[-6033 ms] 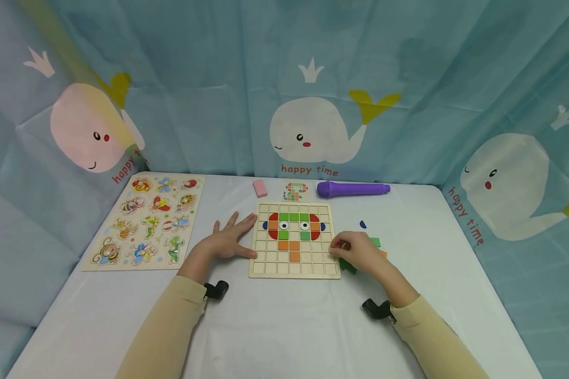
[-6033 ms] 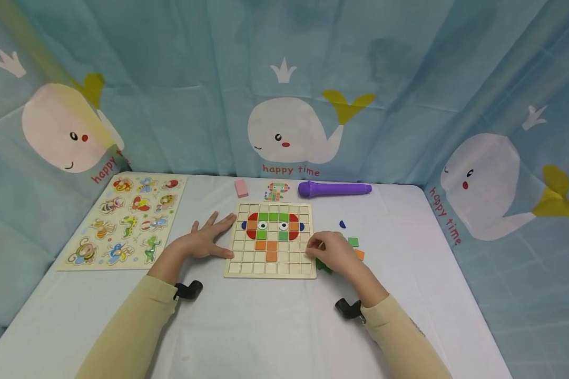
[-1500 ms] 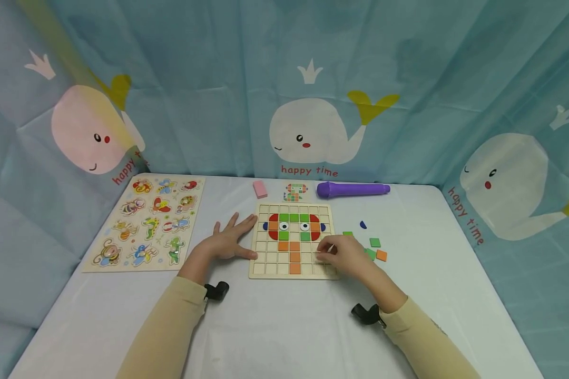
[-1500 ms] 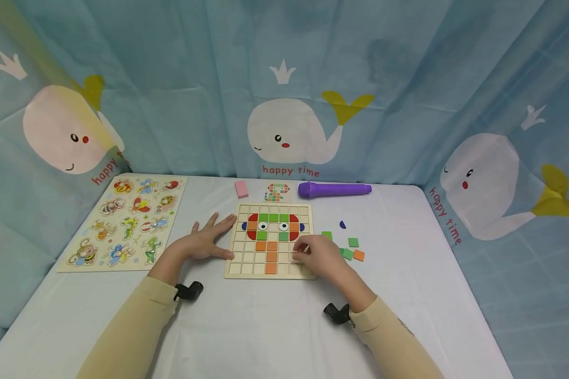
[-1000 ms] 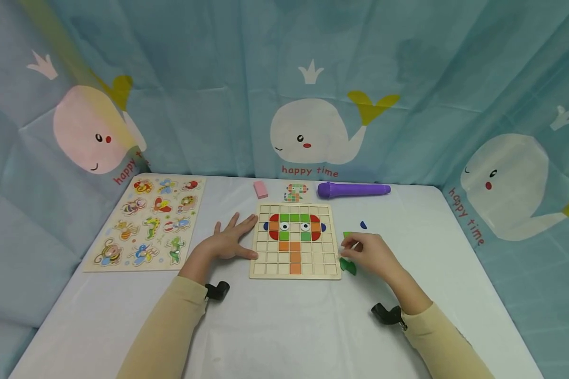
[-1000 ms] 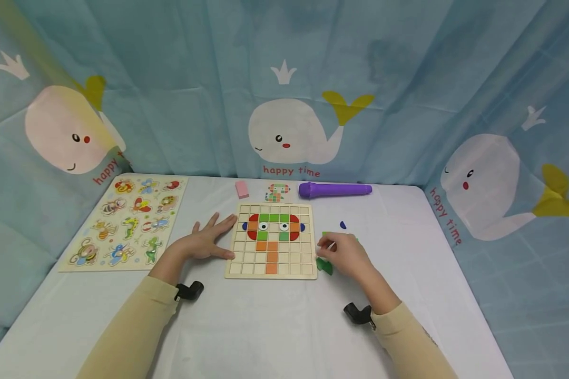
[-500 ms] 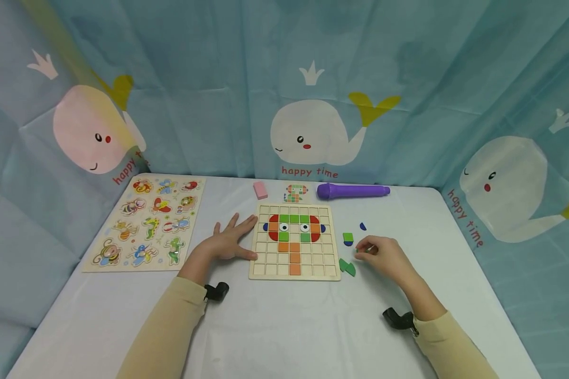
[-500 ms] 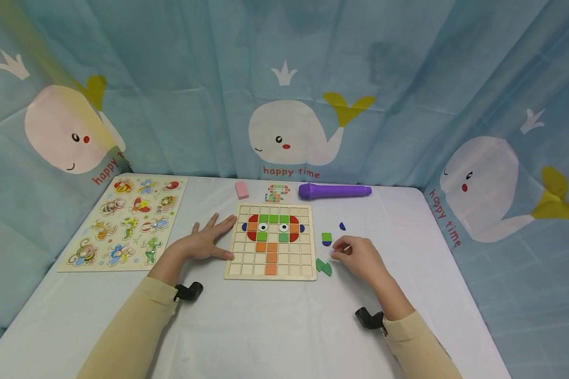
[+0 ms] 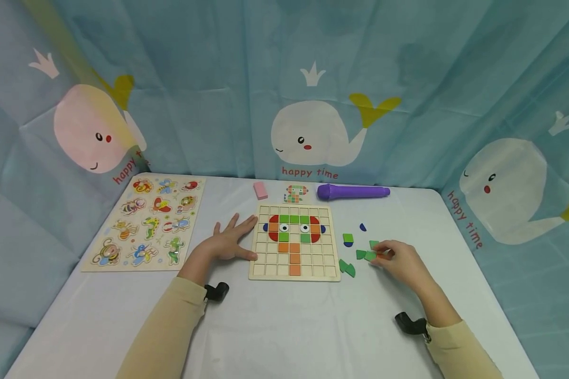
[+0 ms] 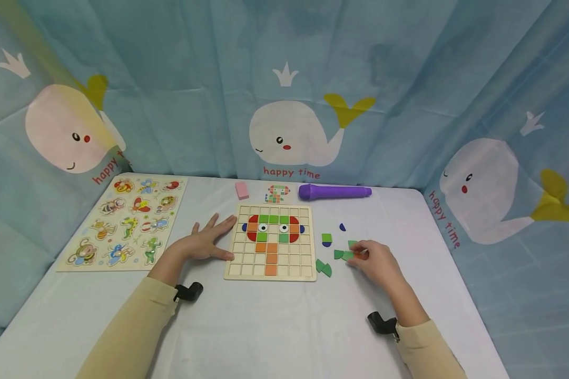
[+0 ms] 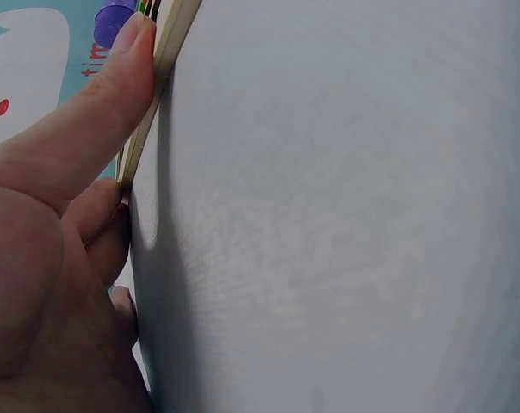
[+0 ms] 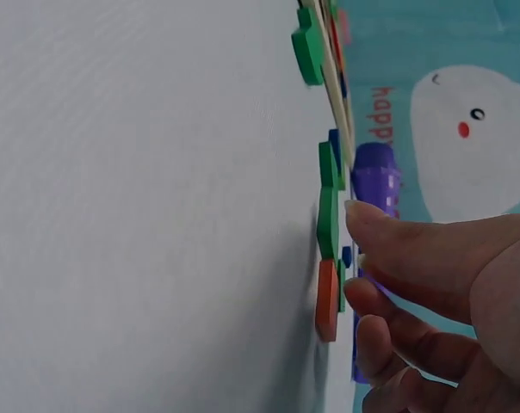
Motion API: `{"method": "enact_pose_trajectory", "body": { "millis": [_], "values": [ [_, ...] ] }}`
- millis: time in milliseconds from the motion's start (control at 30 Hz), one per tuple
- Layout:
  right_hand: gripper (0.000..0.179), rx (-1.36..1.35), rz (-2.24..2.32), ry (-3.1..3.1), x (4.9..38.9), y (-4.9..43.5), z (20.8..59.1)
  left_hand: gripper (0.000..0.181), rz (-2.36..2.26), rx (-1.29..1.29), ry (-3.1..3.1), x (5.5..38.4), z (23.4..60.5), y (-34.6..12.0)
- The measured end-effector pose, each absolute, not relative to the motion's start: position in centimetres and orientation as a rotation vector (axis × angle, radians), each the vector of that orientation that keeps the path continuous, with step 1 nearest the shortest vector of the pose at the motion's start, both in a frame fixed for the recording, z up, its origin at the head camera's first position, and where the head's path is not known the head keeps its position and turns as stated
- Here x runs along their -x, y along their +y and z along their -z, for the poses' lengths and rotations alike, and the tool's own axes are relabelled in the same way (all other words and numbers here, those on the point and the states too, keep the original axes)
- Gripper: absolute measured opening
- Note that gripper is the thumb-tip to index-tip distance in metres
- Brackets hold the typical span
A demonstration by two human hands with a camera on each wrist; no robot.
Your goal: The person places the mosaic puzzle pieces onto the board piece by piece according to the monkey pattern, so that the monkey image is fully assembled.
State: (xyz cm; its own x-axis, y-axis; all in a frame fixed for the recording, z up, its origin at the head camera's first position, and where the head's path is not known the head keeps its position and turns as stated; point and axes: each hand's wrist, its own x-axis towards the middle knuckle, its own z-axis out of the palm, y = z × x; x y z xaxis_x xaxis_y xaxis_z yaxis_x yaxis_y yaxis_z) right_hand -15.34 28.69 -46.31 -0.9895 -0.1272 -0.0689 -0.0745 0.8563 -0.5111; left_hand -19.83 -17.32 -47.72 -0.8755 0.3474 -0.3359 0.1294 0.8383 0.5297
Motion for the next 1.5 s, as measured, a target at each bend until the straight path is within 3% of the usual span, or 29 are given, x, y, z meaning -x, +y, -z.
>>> {"method": "enact_pose_trajectory", "body": {
  "millis": [667,1033,1500],
  "values": [
    [0.021,0.162,0.769,2.928,15.8,29.4,47.0,0.116,-0.703,-0.373,2.601,19.9,48.0,-17.4],
    [0.03,0.179,0.763,2.922,15.9,29.5,46.9,0.115,-0.708,-0.375,2.599,19.9,47.9,-17.4],
    [0.018,0.157,0.814,2.933,16.4,28.4,46.4,0.115,-0.698,-0.373,2.591,19.9,48.0,-17.3]
  ]
}}
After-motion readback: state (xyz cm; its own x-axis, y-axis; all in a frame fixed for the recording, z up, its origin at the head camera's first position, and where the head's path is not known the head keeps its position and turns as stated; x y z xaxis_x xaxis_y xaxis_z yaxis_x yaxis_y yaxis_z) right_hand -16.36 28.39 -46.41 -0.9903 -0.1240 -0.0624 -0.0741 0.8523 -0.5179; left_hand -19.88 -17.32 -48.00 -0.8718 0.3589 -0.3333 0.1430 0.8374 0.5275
